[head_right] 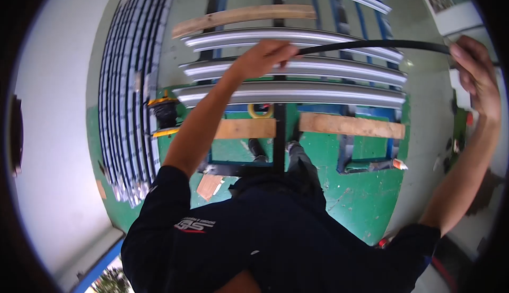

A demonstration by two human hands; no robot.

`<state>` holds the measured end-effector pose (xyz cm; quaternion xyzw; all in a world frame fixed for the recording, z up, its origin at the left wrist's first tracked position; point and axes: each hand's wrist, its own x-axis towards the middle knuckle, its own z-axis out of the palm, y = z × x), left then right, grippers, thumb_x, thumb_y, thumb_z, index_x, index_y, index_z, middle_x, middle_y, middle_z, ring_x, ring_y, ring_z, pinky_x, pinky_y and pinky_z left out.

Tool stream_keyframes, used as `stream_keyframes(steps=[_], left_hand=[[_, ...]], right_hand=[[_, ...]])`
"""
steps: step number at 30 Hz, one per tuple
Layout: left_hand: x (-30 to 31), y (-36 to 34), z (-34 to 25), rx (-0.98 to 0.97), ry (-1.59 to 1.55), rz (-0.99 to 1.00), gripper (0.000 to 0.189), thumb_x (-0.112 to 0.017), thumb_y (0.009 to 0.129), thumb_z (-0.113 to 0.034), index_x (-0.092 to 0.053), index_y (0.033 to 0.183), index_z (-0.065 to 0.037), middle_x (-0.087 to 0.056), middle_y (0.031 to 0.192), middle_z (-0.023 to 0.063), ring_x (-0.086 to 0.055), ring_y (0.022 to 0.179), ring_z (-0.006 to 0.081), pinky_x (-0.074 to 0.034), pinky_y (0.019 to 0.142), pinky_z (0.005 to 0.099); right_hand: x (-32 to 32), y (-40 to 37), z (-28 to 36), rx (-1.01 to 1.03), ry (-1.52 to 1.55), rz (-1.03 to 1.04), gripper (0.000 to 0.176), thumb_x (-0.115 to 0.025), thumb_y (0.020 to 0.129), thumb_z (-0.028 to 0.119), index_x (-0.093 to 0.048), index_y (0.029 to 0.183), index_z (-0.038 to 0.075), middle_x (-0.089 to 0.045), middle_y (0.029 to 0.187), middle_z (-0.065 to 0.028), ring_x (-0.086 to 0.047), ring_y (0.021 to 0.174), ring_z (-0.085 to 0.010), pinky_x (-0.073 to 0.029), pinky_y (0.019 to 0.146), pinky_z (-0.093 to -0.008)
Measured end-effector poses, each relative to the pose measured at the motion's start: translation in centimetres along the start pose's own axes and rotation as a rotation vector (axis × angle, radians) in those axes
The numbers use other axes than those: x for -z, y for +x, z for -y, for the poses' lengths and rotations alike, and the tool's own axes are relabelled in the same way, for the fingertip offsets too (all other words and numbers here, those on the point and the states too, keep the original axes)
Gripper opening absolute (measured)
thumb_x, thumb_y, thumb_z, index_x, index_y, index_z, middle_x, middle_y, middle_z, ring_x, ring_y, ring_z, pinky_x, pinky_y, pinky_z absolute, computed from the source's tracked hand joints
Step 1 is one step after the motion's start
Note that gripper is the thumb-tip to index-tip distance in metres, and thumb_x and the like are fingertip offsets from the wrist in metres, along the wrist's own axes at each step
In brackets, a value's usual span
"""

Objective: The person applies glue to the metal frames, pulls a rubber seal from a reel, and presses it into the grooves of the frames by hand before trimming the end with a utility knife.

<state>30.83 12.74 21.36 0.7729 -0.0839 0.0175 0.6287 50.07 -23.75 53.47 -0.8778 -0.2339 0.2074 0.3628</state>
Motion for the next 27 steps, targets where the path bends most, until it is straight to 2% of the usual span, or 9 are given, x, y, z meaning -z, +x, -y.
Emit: stream_keyframes(steps=[2,3,5,6,12,15,18,20,27], left_hand=[[0.3,-0.2,-0.5,0.176,0.057,-0.001,0.041,-0.056,0.106,-0.041,-0.072,0.103,-0.003,-0.055,0.069,0.0015,-0.05,0.062,0.0097,-0.043,0.056,0.0286],[0.8,-0.5,0.4,0.244,0.141,0.005,0.039,-0.058,0.106,-0.039,-0.07,0.099,-0.003,-0.051,0.069,0.0006,-0.048,0.062,0.0089,-0.041,0.056,0.0285],[2.3,-1.6,3.1,0.355,0.145,-0.077,0.033,-0.061,0.105,-0.034,-0.069,0.097,-0.003,-0.054,0.07,-0.001,-0.046,0.063,0.0078,-0.041,0.059,0.0271],[3.8,-2.0,5.6,0.389,0.217,-0.119,0.029,-0.062,0.104,-0.029,-0.07,0.096,-0.003,-0.054,0.069,-0.0005,-0.047,0.065,0.0073,-0.041,0.061,0.0265],[10.7,-3.1,7.6,0.733,0.523,-0.16,0.026,-0.067,0.099,-0.024,-0.073,0.097,0.001,-0.07,0.081,0.0037,-0.058,0.077,0.0107,-0.046,0.076,0.0283],[12.4,-1.7,7.1,0.751,0.645,-0.167,0.021,-0.068,0.099,-0.02,-0.073,0.098,0.0,-0.07,0.085,0.0018,-0.057,0.08,0.0082,-0.045,0.077,0.0283],[11.5,1.0,6.8,0.632,0.521,-0.286,0.022,-0.069,0.1,-0.022,-0.071,0.096,0.0,-0.069,0.086,0.0022,-0.055,0.078,0.0084,-0.043,0.079,0.0268],[10.8,3.0,6.6,0.618,0.525,-0.319,0.023,-0.069,0.1,-0.024,-0.071,0.095,-0.001,-0.066,0.084,0.0015,-0.053,0.078,0.0088,-0.042,0.081,0.0266],[9.4,6.7,6.8,0.676,0.45,-0.404,0.03,-0.071,0.098,-0.032,-0.068,0.086,-0.005,-0.057,0.077,0.0001,-0.048,0.077,0.0101,-0.041,0.082,0.0282]], right_hand=[[-0.1,0.9,-3.7,0.001,0.07,-0.025,0.029,-0.075,0.092,0.028,-0.064,0.103,0.003,-0.047,0.069,0.0056,-0.037,0.051,-0.0019,-0.026,0.042,-0.0187],[1.3,2.6,-6.1,-0.005,0.069,0.174,0.027,-0.074,0.093,0.027,-0.066,0.103,0.003,-0.049,0.067,0.0044,-0.039,0.05,-0.0022,-0.028,0.042,-0.0194],[1.3,6.1,-11.6,-0.007,0.187,0.31,0.024,-0.073,0.094,0.024,-0.067,0.096,0.001,-0.054,0.063,0.0004,-0.044,0.047,-0.0045,-0.032,0.042,-0.0208],[2.6,8.6,-18.1,-0.027,0.25,0.378,0.023,-0.073,0.094,0.023,-0.067,0.094,0.0,-0.055,0.062,-0.001,-0.045,0.047,-0.0054,-0.032,0.042,-0.0211],[1.5,17.2,-35.6,-0.259,0.438,0.082,0.025,-0.081,0.087,0.02,-0.065,0.082,0.002,-0.056,0.061,-0.0019,-0.044,0.046,-0.0065,-0.029,0.041,-0.0223],[1.1,19.8,-42.1,-0.354,0.524,-0.012,0.025,-0.084,0.086,0.017,-0.065,0.081,0.001,-0.054,0.06,-0.0014,-0.043,0.047,-0.007,-0.027,0.041,-0.0235],[0.9,21.6,-46.3,-0.418,0.528,-0.009,0.024,-0.082,0.087,0.018,-0.066,0.082,0.001,-0.055,0.061,-0.0028,-0.044,0.046,-0.0075,-0.027,0.04,-0.0234],[1.1,22.7,-48.6,-0.447,0.52,0.018,0.024,-0.081,0.088,0.019,-0.069,0.086,-0.001,-0.062,0.065,-0.0043,-0.05,0.047,-0.0079,-0.033,0.04,-0.0234],[0.3,25.6,-51.3,-0.66,0.653,0.032,0.023,-0.075,0.091,0.017,-0.066,0.076,0.002,-0.058,0.061,-0.0017,-0.044,0.044,-0.0063,-0.029,0.039,-0.0226]])
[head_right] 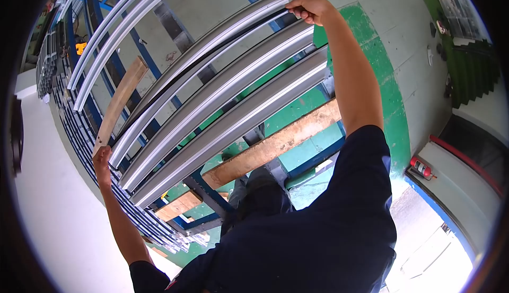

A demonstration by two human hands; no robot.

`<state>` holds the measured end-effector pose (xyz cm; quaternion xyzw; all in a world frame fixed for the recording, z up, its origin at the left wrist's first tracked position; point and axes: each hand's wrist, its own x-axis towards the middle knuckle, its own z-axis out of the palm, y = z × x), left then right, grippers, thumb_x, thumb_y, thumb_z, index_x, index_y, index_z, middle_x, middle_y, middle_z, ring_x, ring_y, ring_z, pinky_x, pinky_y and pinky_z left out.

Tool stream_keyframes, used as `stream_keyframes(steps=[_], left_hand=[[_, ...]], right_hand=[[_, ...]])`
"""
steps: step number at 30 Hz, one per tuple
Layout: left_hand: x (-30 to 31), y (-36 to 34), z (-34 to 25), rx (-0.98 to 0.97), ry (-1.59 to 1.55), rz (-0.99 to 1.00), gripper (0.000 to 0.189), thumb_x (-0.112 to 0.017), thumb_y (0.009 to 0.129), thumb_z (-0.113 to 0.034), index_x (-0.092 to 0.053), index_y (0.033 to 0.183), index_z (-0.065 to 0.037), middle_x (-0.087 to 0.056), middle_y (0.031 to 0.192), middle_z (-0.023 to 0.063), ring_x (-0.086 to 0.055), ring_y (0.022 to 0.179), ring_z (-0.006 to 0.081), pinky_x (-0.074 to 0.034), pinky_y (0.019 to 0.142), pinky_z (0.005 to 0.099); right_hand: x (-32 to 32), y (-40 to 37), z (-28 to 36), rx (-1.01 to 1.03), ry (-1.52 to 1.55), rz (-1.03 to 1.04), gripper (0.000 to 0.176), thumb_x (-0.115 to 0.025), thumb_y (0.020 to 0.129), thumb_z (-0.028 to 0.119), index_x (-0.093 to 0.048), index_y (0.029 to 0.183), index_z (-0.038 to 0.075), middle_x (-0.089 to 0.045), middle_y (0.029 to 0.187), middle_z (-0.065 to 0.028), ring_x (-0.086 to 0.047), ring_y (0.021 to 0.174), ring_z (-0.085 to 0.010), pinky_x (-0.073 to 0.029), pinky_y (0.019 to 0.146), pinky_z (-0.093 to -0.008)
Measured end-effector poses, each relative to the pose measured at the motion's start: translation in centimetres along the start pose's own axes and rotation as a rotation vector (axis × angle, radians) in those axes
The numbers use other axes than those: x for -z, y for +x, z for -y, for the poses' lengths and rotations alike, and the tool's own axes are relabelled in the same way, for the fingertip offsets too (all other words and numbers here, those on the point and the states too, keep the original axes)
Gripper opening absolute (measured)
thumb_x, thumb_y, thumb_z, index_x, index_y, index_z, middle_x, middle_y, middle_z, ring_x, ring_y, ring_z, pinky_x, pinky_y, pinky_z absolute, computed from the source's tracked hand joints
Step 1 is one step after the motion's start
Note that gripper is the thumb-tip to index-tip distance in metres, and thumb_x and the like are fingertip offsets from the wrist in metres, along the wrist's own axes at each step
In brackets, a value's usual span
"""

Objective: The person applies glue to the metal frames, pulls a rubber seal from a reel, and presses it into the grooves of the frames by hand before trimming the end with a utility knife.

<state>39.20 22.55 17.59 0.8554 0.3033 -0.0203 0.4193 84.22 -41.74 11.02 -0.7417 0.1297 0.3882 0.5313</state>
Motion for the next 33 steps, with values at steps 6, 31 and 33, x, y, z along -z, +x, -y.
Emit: stream_keyframes(steps=[6,31,33], left_hand=[[-0.6,0.8,0.4,0.017,0.11,0.009,0.026,-0.069,0.1,-0.027,-0.07,0.092,-0.002,-0.061,0.08,0.0028,-0.052,0.078,0.011,-0.042,0.077,0.0275],[-1.4,1.5,-0.2,-0.037,0.216,-0.001,0.028,-0.068,0.101,-0.028,-0.069,0.095,-0.001,-0.064,0.081,0.0054,-0.054,0.077,0.0146,-0.045,0.075,0.0331],[-1.5,1.6,0.3,-0.07,0.205,-0.012,0.028,-0.068,0.101,-0.028,-0.069,0.095,-0.001,-0.065,0.082,0.0054,-0.054,0.077,0.0146,-0.045,0.075,0.0332]], right_hand=[[-1.6,2.2,-0.9,-0.011,-0.091,-0.187,0.023,-0.075,0.09,0.017,-0.067,0.074,0.002,-0.058,0.06,-0.0027,-0.044,0.047,-0.0081,-0.03,0.041,-0.0246],[-5.5,2.9,-1.4,-0.115,0.07,-0.461,0.021,-0.063,0.093,0.006,-0.066,0.076,-0.006,-0.071,0.068,-0.0156,-0.058,0.045,-0.0135,-0.035,0.038,-0.028],[-6.4,4.1,-2.2,-0.12,0.118,-0.519,0.021,-0.06,0.092,0.003,-0.066,0.074,-0.007,-0.073,0.07,-0.0173,-0.064,0.047,-0.0149,-0.037,0.037,-0.0273]])
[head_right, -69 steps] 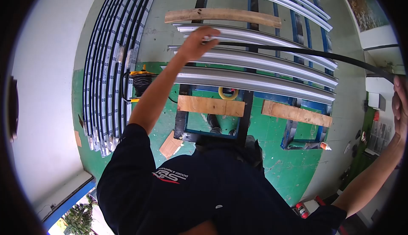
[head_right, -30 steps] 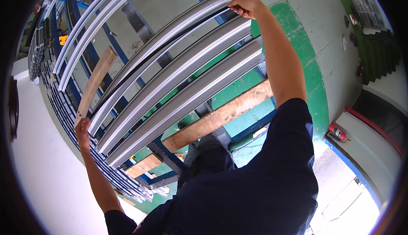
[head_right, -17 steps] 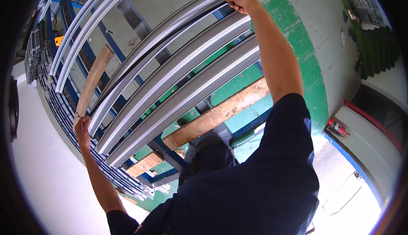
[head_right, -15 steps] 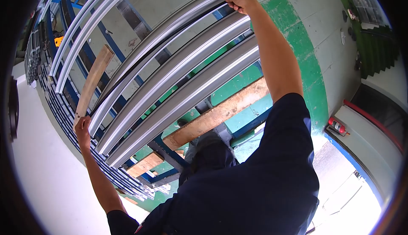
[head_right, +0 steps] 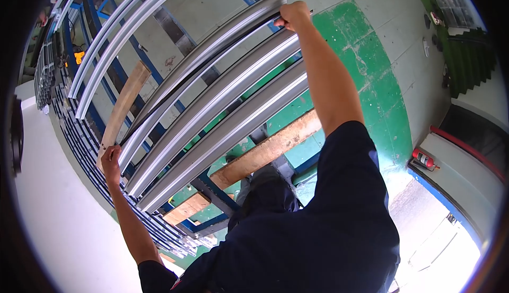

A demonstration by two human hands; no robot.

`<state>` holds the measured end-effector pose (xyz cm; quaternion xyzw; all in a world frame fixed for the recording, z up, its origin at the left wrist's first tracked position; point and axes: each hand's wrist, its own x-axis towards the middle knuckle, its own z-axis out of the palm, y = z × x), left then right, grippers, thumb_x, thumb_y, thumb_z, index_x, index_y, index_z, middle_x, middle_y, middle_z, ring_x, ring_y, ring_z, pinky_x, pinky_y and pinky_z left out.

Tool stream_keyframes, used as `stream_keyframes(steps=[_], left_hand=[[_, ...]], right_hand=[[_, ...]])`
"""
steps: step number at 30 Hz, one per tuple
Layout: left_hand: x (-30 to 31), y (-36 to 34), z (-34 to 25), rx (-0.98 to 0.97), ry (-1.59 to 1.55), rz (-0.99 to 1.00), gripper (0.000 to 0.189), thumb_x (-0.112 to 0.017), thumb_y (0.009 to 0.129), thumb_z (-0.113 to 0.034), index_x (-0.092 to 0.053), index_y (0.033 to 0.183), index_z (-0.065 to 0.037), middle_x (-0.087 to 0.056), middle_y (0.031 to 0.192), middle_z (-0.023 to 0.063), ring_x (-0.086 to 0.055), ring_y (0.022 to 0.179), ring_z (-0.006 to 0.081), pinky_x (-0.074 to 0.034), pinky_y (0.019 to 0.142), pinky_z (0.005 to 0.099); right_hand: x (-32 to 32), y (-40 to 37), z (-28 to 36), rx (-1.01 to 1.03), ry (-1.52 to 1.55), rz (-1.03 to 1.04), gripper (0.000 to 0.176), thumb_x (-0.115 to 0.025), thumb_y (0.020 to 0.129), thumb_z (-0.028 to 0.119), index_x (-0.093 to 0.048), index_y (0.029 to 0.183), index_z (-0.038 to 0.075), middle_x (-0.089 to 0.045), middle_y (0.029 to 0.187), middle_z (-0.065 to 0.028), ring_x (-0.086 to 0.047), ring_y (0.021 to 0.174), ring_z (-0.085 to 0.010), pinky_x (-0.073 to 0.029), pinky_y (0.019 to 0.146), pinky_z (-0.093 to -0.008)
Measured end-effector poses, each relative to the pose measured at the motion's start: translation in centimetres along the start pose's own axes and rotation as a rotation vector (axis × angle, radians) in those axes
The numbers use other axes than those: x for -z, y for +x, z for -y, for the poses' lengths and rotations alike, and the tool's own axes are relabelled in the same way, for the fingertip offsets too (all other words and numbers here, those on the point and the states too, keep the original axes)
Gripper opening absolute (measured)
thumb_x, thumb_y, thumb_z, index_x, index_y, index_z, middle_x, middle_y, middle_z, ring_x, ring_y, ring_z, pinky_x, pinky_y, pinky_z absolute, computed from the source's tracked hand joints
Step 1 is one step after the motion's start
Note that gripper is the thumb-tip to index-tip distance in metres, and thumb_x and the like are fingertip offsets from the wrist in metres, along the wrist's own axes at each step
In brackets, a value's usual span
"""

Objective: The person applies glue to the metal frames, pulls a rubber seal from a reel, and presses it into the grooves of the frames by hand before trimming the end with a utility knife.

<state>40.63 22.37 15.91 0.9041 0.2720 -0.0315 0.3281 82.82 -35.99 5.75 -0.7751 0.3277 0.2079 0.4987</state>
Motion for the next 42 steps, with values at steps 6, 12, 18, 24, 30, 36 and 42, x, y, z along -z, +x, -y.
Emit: stream_keyframes(steps=[6,12,18,24,30,36,42], left_hand=[[-0.3,0.1,0.9,-0.019,-0.047,0.023,0.026,-0.068,0.101,-0.023,-0.069,0.096,0.002,-0.067,0.085,0.0067,-0.057,0.08,0.0141,-0.047,0.077,0.0318],[-0.7,-0.2,1.1,-0.021,-0.037,0.027,0.025,-0.067,0.101,-0.023,-0.071,0.098,0.002,-0.069,0.087,0.0071,-0.058,0.081,0.0153,-0.047,0.077,0.0325],[-0.9,-0.6,0.9,-0.027,-0.089,0.056,0.025,-0.07,0.099,-0.024,-0.072,0.099,0.001,-0.068,0.087,0.0058,-0.06,0.084,0.0151,-0.047,0.081,0.0309],[-0.4,-0.9,1.1,0.001,-0.027,0.084,0.025,-0.07,0.099,-0.024,-0.072,0.1,0.001,-0.069,0.087,0.0062,-0.06,0.083,0.0145,-0.048,0.08,0.0309],[-1.0,-1.4,-0.1,-0.01,-0.096,0.058,0.025,-0.07,0.099,-0.024,-0.073,0.102,0.001,-0.069,0.087,0.0061,-0.06,0.082,0.0132,-0.048,0.078,0.0308],[-1.1,-1.0,0.9,-0.017,-0.079,0.08,0.027,-0.07,0.099,-0.026,-0.073,0.1,0.001,-0.068,0.086,0.0056,-0.057,0.08,0.0135,-0.046,0.076,0.0313],[-1.6,-1.0,0.9,-0.042,-0.11,0.061,0.029,-0.071,0.099,-0.027,-0.072,0.098,0.002,-0.067,0.084,0.0049,-0.055,0.079,0.0128,-0.045,0.075,0.031]], right_hand=[[-2.2,-3.4,0.2,-0.068,0.075,-0.251,0.017,-0.065,0.085,-0.001,-0.065,0.068,-0.005,-0.069,0.065,-0.0126,-0.067,0.051,-0.0176,-0.054,0.046,-0.0318],[-3.0,-4.1,0.3,-0.093,0.089,-0.355,0.02,-0.065,0.086,0.002,-0.066,0.067,-0.005,-0.069,0.065,-0.0145,-0.068,0.054,-0.0205,-0.053,0.045,-0.0338],[-5.0,-7.7,-0.6,-0.065,0.27,-0.311,0.026,-0.063,0.095,0.014,-0.065,0.083,-0.009,-0.068,0.064,-0.0142,-0.068,0.053,-0.0225,-0.053,0.045,-0.0354],[-5.9,-5.3,-1.1,-0.063,0.032,-0.229,0.03,-0.058,0.097,0.017,-0.064,0.087,-0.011,-0.068,0.066,-0.0155,-0.067,0.052,-0.0234,-0.053,0.046,-0.0354],[-6.0,-8.1,-1.1,-0.038,0.238,-0.307,0.036,-0.058,0.1,0.022,-0.065,0.086,-0.01,-0.069,0.069,-0.015,-0.069,0.054,-0.024,-0.052,0.045,-0.0364],[-6.8,-7.5,-1.2,-0.07,0.258,-0.313,0.042,-0.057,0.103,0.028,-0.064,0.088,-0.011,-0.069,0.073,-0.0155,-0.069,0.055,-0.0256,-0.052,0.045,-0.0363],[-7.5,-5.1,-1.8,-0.084,0.219,-0.334,0.042,-0.059,0.103,0.027,-0.064,0.091,-0.012,-0.069,0.08,-0.0175,-0.07,0.056,-0.0269,-0.054,0.044,-0.0356]])
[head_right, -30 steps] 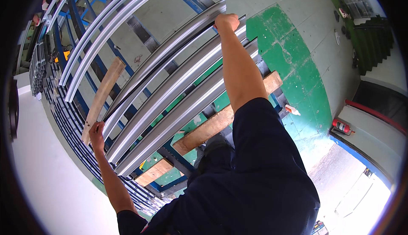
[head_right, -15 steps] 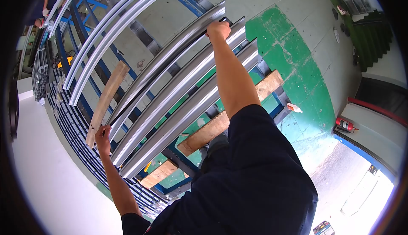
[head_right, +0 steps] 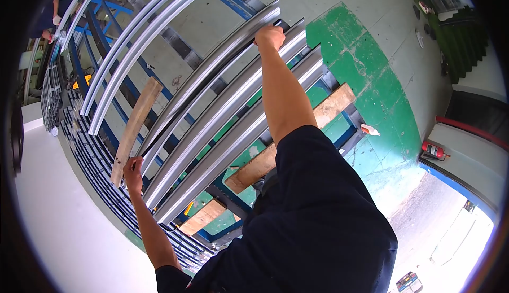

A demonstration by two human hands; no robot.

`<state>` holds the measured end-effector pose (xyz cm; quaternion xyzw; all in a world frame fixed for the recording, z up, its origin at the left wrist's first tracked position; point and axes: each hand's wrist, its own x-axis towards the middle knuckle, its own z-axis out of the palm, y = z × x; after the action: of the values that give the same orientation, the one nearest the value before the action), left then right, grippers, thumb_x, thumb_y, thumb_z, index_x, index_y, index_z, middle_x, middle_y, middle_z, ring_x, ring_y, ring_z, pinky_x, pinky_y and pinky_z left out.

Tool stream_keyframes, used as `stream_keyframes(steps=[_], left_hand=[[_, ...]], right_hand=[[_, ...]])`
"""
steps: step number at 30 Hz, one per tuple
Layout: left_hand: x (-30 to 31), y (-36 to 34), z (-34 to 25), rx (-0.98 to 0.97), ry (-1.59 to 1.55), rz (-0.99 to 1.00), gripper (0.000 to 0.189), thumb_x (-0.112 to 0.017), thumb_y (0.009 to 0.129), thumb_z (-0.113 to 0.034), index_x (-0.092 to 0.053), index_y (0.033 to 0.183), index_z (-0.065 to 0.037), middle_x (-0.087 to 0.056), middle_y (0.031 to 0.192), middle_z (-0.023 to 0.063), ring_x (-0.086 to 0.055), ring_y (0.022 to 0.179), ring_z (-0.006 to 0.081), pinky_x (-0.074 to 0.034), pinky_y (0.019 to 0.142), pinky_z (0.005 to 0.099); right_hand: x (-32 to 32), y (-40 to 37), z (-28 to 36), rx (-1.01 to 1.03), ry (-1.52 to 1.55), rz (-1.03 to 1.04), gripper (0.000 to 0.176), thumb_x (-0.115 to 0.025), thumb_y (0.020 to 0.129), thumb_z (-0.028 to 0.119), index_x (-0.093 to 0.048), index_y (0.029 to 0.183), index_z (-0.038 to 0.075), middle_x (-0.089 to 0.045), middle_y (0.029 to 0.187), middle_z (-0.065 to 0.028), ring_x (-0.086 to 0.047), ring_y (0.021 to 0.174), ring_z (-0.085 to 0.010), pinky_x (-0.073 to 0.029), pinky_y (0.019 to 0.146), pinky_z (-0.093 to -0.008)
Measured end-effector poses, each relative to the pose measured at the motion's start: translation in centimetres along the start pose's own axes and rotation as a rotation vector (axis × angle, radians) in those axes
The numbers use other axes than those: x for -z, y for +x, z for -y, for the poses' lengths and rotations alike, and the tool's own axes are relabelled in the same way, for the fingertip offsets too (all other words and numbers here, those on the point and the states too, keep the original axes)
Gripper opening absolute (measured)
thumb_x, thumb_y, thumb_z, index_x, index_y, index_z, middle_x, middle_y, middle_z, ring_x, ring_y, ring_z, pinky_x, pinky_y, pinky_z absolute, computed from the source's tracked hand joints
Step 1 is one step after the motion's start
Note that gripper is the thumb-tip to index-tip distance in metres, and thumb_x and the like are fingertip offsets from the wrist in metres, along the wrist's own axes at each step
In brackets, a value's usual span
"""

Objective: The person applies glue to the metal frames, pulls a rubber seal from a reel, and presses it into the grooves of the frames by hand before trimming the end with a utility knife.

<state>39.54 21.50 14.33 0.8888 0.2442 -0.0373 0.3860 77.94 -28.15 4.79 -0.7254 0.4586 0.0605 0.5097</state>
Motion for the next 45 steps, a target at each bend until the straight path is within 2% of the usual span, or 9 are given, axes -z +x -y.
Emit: stream_keyframes(steps=[2,5,9,12,13,19,31,34,45], left_hand=[[0.2,0.1,0.3,0.007,-0.018,0.008,0.029,-0.072,0.099,-0.027,-0.072,0.098,0.002,-0.066,0.083,0.0044,-0.054,0.078,0.0121,-0.044,0.073,0.0304],[0.1,-0.2,-0.2,0.014,-0.01,0.012,0.028,-0.072,0.098,-0.026,-0.071,0.096,0.002,-0.064,0.08,0.0027,-0.051,0.074,0.0106,-0.042,0.069,0.0291],[-0.5,-0.2,-0.2,-0.027,0.005,0.015,0.027,-0.072,0.098,-0.025,-0.07,0.093,0.002,-0.061,0.077,0.0013,-0.048,0.072,0.0097,-0.04,0.066,0.0293],[-0.7,0.1,0.1,-0.008,0.047,0.058,0.027,-0.072,0.098,-0.024,-0.07,0.093,0.002,-0.058,0.074,0.0004,-0.043,0.069,0.0086,-0.036,0.062,0.0294],[-0.6,0.3,0.2,-0.003,0.045,0.065,0.027,-0.072,0.098,-0.025,-0.07,0.092,0.002,-0.055,0.071,-0.0006,-0.04,0.067,0.0079,-0.034,0.06,0.0294],[-0.6,-0.1,-0.1,-0.024,0.029,0.039,0.028,-0.072,0.098,-0.025,-0.07,0.092,0.002,-0.053,0.07,-0.0019,-0.038,0.066,0.0072,-0.032,0.058,0.0291],[-1.3,-0.2,0.4,-0.026,-0.006,0.039,0.027,-0.072,0.097,-0.023,-0.069,0.089,0.003,-0.051,0.068,-0.0021,-0.037,0.065,0.0067,-0.031,0.057,0.029],[-1.1,0.0,0.3,-0.011,0.003,0.066,0.027,-0.072,0.097,-0.023,-0.069,0.09,0.003,-0.05,0.068,-0.0021,-0.037,0.065,0.0069,-0.03,0.057,0.0291],[-0.7,-0.5,-0.2,-0.02,-0.02,0.068,0.026,-0.071,0.098,-0.023,-0.071,0.092,0.002,-0.051,0.068,-0.0029,-0.037,0.065,0.0066,-0.03,0.057,0.0291]], right_hand=[[-0.3,0.4,-0.1,-0.017,-0.002,-0.024,0.039,-0.06,0.102,0.026,-0.065,0.093,-0.011,-0.07,0.082,-0.0173,-0.07,0.056,-0.0274,-0.055,0.044,-0.0358],[1.3,-2.0,1.8,-0.125,0.018,0.04,0.021,-0.065,0.096,0.018,-0.072,0.101,-0.001,-0.075,0.106,-0.0198,-0.076,0.086,-0.0284,-0.062,0.071,-0.0357],[-1.7,0.3,-0.6,0.04,-0.186,-0.023,0.036,-0.051,0.103,0.029,-0.063,0.121,-0.001,-0.071,0.119,-0.0214,-0.074,0.099,-0.0348,-0.06,0.088,-0.0416],[-1.5,-0.4,-0.7,-0.016,-0.153,0.034,0.037,-0.053,0.103,0.031,-0.064,0.119,-0.001,-0.072,0.115,-0.0206,-0.074,0.099,-0.0337,-0.061,0.085,-0.0404],[-1.3,-0.8,-0.7,0.007,-0.116,0.028,0.039,-0.053,0.104,0.034,-0.064,0.117,-0.002,-0.074,0.103,-0.0199,-0.076,0.091,-0.0326,-0.062,0.08,-0.0403],[-0.5,-2.4,-0.1,-0.016,0.03,-0.031,0.041,-0.05,0.106,0.037,-0.064,0.112,-0.001,-0.074,0.086,-0.0176,-0.075,0.07,-0.0285,-0.061,0.069,-0.0381],[-0.1,-2.9,0.2,-0.047,-0.046,0.063,0.049,-0.049,0.107,0.039,-0.067,0.105,-0.006,-0.074,0.087,-0.0202,-0.074,0.064,-0.0282,-0.06,0.06,-0.0368],[-0.4,-3.6,-0.2,-0.057,0.109,0.023,0.049,-0.048,0.107,0.038,-0.065,0.105,-0.008,-0.073,0.087,-0.0214,-0.074,0.062,-0.0296,-0.059,0.056,-0.0378],[-0.4,-5.6,-0.5,-0.078,0.182,0.026,0.034,-0.054,0.104,0.024,-0.063,0.113,-0.008,-0.075,0.091,-0.0199,-0.075,0.062,-0.029,-0.06,0.053,-0.0336]])
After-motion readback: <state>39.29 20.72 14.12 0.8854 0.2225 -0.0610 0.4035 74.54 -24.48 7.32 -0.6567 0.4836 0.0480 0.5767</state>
